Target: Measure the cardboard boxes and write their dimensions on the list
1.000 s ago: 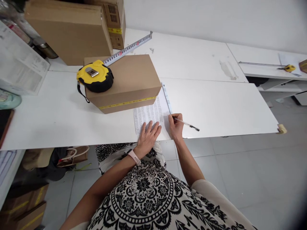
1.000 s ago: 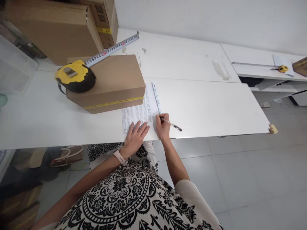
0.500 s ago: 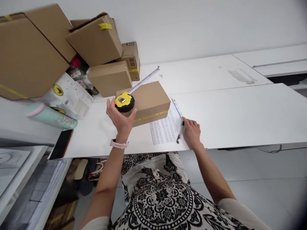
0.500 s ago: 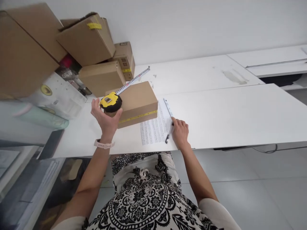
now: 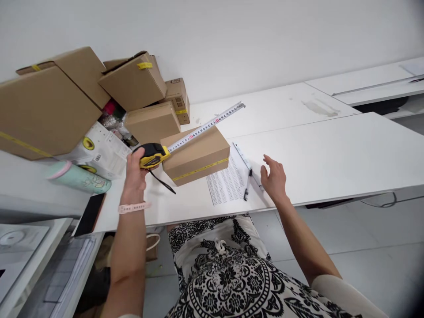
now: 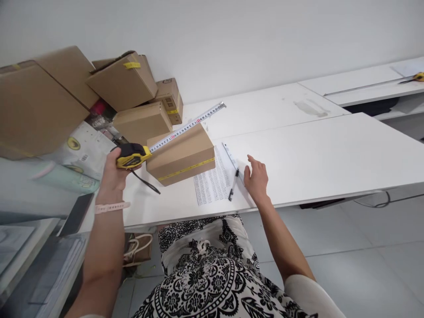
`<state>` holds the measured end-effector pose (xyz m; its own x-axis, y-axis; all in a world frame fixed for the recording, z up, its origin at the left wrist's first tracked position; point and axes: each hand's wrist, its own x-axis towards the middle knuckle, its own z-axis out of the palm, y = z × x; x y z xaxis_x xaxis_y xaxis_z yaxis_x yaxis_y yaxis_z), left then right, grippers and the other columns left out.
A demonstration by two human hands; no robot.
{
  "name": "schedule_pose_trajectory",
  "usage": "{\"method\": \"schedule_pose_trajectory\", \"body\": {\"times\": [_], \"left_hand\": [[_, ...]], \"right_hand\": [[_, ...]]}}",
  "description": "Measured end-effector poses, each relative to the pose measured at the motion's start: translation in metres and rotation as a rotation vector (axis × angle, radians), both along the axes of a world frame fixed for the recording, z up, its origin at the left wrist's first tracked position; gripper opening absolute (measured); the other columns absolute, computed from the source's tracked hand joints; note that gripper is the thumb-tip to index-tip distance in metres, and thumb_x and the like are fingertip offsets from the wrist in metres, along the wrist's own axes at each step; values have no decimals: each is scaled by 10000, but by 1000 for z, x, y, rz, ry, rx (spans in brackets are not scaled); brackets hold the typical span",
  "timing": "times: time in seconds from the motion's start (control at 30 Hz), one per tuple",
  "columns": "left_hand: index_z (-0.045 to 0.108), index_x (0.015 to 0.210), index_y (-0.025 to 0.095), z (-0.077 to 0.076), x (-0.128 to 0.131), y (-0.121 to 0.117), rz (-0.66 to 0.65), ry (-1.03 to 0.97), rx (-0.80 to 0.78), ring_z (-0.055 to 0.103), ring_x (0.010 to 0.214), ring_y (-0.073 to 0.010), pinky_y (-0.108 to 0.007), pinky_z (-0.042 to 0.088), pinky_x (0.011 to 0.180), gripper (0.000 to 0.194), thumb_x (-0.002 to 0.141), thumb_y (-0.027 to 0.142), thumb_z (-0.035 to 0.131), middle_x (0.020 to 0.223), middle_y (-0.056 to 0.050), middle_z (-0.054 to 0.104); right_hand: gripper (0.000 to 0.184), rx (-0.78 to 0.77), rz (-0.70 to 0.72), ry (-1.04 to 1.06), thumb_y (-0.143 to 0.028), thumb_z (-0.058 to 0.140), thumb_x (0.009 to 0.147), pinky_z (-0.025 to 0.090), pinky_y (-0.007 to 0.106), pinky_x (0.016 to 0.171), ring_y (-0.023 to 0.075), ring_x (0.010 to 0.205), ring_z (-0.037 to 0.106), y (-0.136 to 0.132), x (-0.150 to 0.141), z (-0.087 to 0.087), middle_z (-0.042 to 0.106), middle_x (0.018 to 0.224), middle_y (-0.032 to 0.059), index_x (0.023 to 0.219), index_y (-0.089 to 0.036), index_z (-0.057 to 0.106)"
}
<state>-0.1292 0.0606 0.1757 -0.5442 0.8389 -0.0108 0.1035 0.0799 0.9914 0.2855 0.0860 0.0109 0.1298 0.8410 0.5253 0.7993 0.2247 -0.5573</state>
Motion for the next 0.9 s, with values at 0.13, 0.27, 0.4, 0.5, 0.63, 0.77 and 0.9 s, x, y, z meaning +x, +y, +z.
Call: {"method": "schedule_pose_trajectory", "body": {"times": [0.13,0.27,0.4,0.5,0.63,0.77,0.9], "left_hand": [[642,1018,188,14,-29,0,-67,-81,-38,705,891,-258,-372,623,698,402,813,531,593,870,-43,716],[662,962,169,15,-45,7,-61,-47,-118,693,769,-245,-334,600,590,394,757,505,666,797,-66,710],[681,925,172,13,-50,15,-65,-14,-152,663,673,-205,-294,573,515,363,731,479,683,768,-45,699],[691,893,171,14,-52,18,-81,5,-176,663,659,-199,-275,563,504,340,728,468,679,748,-49,702],[704,908,168,17,-57,18,-115,18,-187,681,673,-205,-282,568,515,351,740,476,684,769,-57,725],[707,903,171,20,-68,17,-121,18,-207,692,685,-206,-292,578,539,328,768,469,674,774,-58,736],[707,890,172,22,-79,14,-98,-1,-216,684,689,-211,-299,583,534,294,784,444,676,769,-57,731]], "right_hand": [[450,72,89,171,-333,390,1010,535,496,946,303,1159,614,16,-10,31,687,1290,154,1405,-219,574],[461,46,266,284,-378,385,1021,517,526,1026,293,1254,606,45,-28,53,635,1415,139,1423,-248,572],[500,-48,409,337,-456,432,1007,399,543,1183,289,1384,537,76,-52,61,601,1485,119,1428,-235,585],[537,-118,486,375,-483,450,993,335,543,1234,288,1435,497,93,-68,63,569,1527,104,1451,-230,573],[624,-197,531,407,-482,470,971,331,552,1235,306,1479,447,107,-84,65,494,1590,110,1536,-216,470],[743,-207,564,389,-461,563,922,367,597,1196,346,1493,422,111,-97,69,427,1633,118,1596,-235,346],[862,-227,591,371,-459,643,864,349,568,1214,362,1488,420,110,-110,73,397,1645,148,1610,-186,309]]}}
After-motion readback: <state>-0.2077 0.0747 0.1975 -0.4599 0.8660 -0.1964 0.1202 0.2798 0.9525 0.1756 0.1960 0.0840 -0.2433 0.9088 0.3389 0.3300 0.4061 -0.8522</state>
